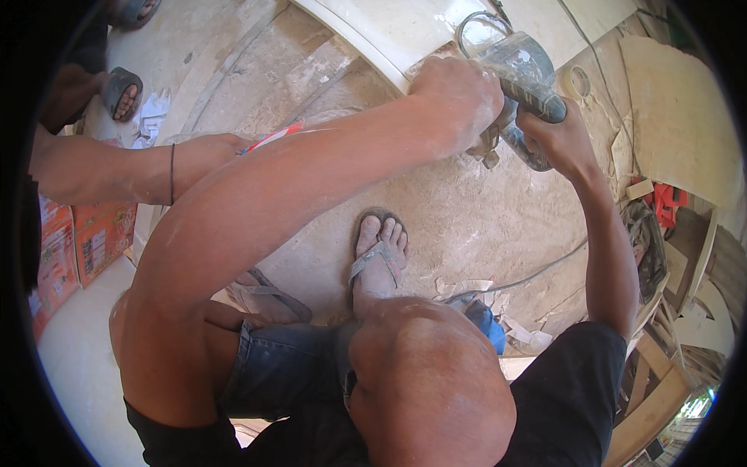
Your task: The person cuts a large tile slab using a power saw while another person pours water from a bottle onto the cutting line.
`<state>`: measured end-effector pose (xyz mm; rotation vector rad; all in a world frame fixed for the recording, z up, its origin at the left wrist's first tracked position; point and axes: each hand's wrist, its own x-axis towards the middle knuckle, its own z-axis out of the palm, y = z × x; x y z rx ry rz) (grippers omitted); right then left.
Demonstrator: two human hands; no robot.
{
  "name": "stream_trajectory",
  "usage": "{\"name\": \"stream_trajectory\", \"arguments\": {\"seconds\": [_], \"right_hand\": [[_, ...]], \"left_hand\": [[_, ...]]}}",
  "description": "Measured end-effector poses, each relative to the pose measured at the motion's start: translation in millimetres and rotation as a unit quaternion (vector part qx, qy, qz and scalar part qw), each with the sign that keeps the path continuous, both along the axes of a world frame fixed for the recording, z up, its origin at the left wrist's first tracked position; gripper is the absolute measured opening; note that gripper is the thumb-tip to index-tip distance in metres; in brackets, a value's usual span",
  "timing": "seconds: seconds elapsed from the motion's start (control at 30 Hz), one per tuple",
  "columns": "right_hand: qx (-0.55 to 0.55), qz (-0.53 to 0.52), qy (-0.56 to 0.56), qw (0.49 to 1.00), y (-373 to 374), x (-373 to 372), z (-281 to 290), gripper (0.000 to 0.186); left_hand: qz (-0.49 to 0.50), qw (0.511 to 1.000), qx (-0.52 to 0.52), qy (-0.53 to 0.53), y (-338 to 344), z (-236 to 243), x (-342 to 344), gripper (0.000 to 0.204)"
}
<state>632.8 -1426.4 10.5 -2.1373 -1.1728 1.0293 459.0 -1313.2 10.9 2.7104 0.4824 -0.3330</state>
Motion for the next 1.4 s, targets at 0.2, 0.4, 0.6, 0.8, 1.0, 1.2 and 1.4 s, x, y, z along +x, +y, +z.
{"name": "stream_trajectory", "arguments": {"seconds": [0.2,0.4,0.6,0.8,1.0,1.2,1.4], "right_hand": [[0.001,-0.012,-0.002,1.000,-0.6,-1.2,-0.6,0.010],[-0.014,-0.005,-0.002,1.000,-2.0,0.7,0.8,0.010],[-0.036,0.009,-0.006,0.999,-3.2,9.2,-2.9,0.013],[-0.034,0.013,-0.006,0.999,-4.5,8.9,-1.1,0.012],[-0.037,0.013,-0.002,0.999,-5.7,10.1,-2.0,0.011],[-0.037,0.015,-0.001,0.999,-6.1,10.2,-1.9,0.011],[-0.003,-0.003,-0.010,1.000,-6.1,-1.3,2.5,0.009]], "left_hand": [[0.004,1.000,0.001,0.001,-1.1,0.6,0.2,0.045],[-0.003,1.000,0.012,0.003,-2.1,0.6,0.3,0.044],[0.001,1.000,-0.002,0.001,-2.1,-1.3,1.9,0.050],[0.002,1.000,0.003,0.008,-3.6,0.6,2.5,0.051],[-0.005,1.000,0.001,0.013,-3.8,3.0,2.0,0.049],[-0.007,1.000,0.010,0.012,-5.0,2.1,2.2,0.048],[-0.008,1.000,0.010,0.014,-6.1,3.7,2.0,0.050]]}}
